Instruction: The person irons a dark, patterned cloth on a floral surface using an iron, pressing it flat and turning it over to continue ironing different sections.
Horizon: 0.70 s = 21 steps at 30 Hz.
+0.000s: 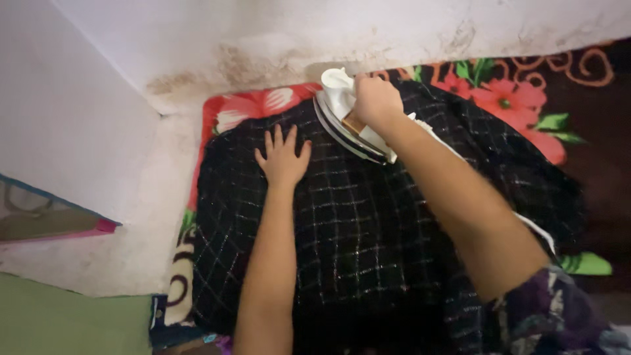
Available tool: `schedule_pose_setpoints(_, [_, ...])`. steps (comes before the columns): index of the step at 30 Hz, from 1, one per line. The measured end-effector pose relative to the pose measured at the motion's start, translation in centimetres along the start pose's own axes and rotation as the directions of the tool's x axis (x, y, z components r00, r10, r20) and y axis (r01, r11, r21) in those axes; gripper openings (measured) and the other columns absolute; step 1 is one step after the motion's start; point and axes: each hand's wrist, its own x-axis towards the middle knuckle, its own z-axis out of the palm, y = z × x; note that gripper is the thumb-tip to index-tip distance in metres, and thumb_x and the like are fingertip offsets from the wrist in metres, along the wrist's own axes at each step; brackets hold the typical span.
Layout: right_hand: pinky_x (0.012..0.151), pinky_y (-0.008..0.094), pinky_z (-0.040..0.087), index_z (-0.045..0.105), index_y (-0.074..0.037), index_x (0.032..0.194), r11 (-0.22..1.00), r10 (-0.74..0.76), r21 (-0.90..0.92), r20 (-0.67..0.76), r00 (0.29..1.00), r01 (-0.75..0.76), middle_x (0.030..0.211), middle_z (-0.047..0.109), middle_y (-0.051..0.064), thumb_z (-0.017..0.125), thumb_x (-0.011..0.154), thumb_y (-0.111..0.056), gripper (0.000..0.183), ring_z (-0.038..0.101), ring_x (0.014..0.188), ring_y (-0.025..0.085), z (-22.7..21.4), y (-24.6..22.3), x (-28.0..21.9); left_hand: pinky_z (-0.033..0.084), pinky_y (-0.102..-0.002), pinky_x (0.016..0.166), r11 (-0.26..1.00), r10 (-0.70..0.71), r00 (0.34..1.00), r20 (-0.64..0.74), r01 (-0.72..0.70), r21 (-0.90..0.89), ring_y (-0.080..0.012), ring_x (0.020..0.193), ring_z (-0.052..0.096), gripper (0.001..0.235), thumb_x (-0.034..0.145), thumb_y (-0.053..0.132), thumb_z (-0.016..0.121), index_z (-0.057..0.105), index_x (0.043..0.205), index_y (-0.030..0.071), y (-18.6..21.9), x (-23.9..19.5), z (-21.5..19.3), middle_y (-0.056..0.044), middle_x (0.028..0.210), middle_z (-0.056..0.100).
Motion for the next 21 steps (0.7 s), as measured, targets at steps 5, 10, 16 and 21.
schedule_pose_setpoints(5, [0.085,0.049,0.057,0.061,0.000,0.113,0.990,0.087,-0.120,0.167,0.982,-0.067,0.103,0.071,0.025,0.092,0.061,-0.025,0.065,0.071,0.097,0.042,-5.0,3.2,-5.4,0.014,-0.071,0.117,1.000,0.006,1.000,0.004,-0.006,0.016,-0.0348,0.153,0.024,0.061,0.096,0.056,0.054,0.051,0.150,0.028,-0.6,-0.2,0.8,-0.011,0.165,0.033])
schedule_pose_setpoints(10, [0.080,0.052,0.057,0.063,0.000,0.111,0.957,0.238,-0.207,0.148,0.960,-0.205,0.100,0.072,0.025,0.090,0.067,-0.026,0.058,0.072,0.092,0.042,-9.2,9.3,-11.3,0.009,-0.076,0.116,0.981,-0.192,0.978,0.080,0.193,-0.012,-0.0313,0.155,0.021,0.061,0.095,0.042,0.054,0.044,0.153,0.029,0.8,0.0,0.4,-0.006,0.167,0.029])
schedule_pose_setpoints(16, [0.082,0.054,0.056,0.065,0.002,0.107,0.932,0.296,-0.234,0.046,0.954,-0.278,0.100,0.072,0.028,0.087,0.068,-0.023,0.051,0.071,0.094,0.045,-9.8,14.0,-15.0,0.009,-0.078,0.113,0.990,-0.141,0.978,0.154,0.143,0.001,-0.0382,0.156,0.016,0.060,0.097,0.038,0.053,0.043,0.153,0.019,4.6,-2.0,0.4,-0.013,0.166,0.027])
schedule_pose_setpoints(21, [0.081,0.054,0.055,0.063,0.001,0.107,0.955,0.259,-0.150,-0.004,0.966,-0.256,0.097,0.071,0.028,0.086,0.069,-0.025,0.051,0.069,0.093,0.046,-8.5,13.5,-11.8,0.023,-0.076,0.108,0.997,-0.060,0.995,-0.084,0.064,0.044,-0.0376,0.144,0.034,0.054,0.095,0.038,0.058,0.053,0.144,0.016,5.0,-3.2,0.8,-0.013,0.156,0.042])
